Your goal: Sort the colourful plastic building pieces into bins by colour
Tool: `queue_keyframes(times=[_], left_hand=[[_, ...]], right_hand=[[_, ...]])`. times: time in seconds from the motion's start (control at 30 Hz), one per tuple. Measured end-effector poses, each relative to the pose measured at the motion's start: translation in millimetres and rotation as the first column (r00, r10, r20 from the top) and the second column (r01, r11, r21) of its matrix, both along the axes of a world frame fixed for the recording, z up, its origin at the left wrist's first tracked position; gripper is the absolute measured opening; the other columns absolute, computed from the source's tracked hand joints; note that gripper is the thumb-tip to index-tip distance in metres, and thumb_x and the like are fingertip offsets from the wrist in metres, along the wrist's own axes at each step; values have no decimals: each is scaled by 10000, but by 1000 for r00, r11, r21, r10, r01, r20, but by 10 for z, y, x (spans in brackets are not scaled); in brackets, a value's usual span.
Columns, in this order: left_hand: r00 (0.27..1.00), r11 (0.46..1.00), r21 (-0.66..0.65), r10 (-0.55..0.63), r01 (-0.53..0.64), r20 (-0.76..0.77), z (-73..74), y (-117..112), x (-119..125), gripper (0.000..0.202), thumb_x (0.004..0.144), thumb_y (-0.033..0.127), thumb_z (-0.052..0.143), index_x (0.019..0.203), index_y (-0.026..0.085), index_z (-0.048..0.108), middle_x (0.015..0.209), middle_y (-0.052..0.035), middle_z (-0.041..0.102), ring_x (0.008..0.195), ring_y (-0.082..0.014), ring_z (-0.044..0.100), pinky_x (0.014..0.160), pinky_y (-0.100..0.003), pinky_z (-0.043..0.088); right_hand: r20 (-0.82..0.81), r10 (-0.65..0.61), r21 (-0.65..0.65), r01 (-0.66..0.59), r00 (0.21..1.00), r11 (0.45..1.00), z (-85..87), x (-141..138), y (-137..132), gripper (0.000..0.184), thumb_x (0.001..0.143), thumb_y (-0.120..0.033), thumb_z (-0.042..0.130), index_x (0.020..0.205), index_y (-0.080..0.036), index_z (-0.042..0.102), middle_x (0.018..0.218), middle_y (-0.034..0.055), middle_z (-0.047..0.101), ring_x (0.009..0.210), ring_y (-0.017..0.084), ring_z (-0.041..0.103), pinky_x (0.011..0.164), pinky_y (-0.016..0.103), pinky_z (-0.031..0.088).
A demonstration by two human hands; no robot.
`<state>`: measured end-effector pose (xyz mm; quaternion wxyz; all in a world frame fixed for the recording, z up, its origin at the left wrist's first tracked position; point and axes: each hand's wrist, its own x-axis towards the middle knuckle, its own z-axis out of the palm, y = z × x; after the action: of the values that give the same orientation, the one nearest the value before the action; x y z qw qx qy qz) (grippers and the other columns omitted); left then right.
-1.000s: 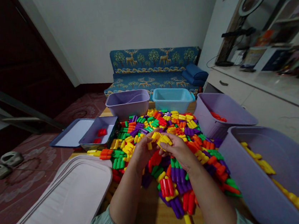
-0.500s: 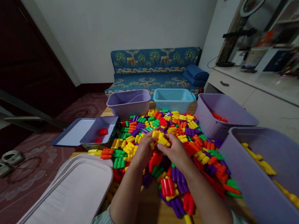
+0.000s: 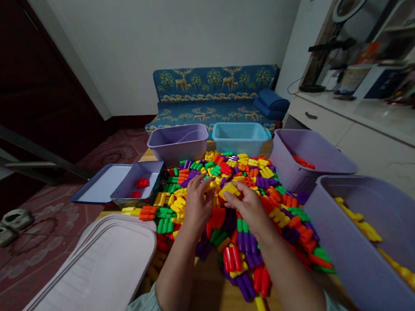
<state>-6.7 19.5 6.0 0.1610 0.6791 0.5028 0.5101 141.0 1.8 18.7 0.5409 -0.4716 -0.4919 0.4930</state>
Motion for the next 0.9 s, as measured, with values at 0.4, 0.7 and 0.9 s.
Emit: queue_keyframes(times=[0.4,0.7,0.9], left_hand=[[825,901,-304,-95,309,557,3,11,76,539,746,415,709,1183,104,654,930,-98,730,792,-218,681,707,-321,555],[775,838,-328,-166,437,609,145,-76,91,406,717,260,694,1095,111,705,1000,-95,739,871,-227,697,848,-364,553],[848,868,-332,-168,369,503,78,-44,54,361,732,208,648,1082,147,712,807,-54,733,747,-195,684,722,-307,557]], right_hand=[[101,45,89,-54,994,995,19,-41,-36,411,757,-415,686,1100,-200,612,1014,57,683,814,195,651,650,289,544],[140,-5,14,3,990,1000,-39,19,26,550,747,-492,675,1175,-162,574,968,80,669,631,170,624,469,271,496],[99,-31,-7,32,995,999,-26,-17,-4,469,670,-496,747,967,-195,546,850,20,644,583,151,613,464,261,501]])
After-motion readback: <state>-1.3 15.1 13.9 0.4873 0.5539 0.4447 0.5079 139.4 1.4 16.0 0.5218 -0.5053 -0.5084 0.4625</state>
